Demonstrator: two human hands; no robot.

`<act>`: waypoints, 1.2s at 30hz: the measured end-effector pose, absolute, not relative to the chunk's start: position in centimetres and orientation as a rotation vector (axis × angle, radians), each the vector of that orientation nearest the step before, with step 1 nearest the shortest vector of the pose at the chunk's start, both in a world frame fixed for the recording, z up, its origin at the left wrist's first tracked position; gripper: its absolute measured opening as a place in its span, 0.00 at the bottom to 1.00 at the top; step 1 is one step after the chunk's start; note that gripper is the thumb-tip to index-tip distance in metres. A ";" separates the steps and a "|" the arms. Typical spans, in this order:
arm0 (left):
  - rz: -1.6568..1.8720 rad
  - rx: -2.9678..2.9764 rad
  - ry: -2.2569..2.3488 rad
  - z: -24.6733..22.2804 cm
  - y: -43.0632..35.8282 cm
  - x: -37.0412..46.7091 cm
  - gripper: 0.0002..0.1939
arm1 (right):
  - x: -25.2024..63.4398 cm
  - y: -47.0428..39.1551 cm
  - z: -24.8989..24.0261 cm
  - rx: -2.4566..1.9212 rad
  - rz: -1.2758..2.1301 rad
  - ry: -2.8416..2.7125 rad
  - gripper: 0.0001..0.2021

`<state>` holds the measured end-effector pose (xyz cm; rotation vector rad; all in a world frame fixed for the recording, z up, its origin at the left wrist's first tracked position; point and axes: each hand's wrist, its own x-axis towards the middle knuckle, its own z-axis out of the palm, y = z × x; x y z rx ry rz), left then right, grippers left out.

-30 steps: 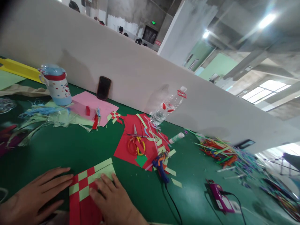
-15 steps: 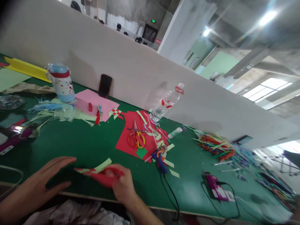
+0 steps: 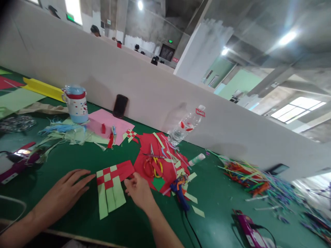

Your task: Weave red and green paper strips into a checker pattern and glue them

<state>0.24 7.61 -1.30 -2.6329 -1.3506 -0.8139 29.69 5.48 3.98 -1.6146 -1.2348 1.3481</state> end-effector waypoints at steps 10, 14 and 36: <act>-0.610 -2.608 -1.247 -1.8 8.6 0.5 0.17 | 30.9 4.0 2.8 -1.591 0.298 -1.955 0.16; -0.625 -2.601 -1.237 -2.3 8.6 0.3 0.18 | 30.3 4.5 2.6 -1.457 0.138 -2.176 0.16; -0.708 -2.635 -1.286 -2.1 8.4 0.3 0.18 | 29.5 4.6 0.8 -1.496 0.215 -2.249 0.16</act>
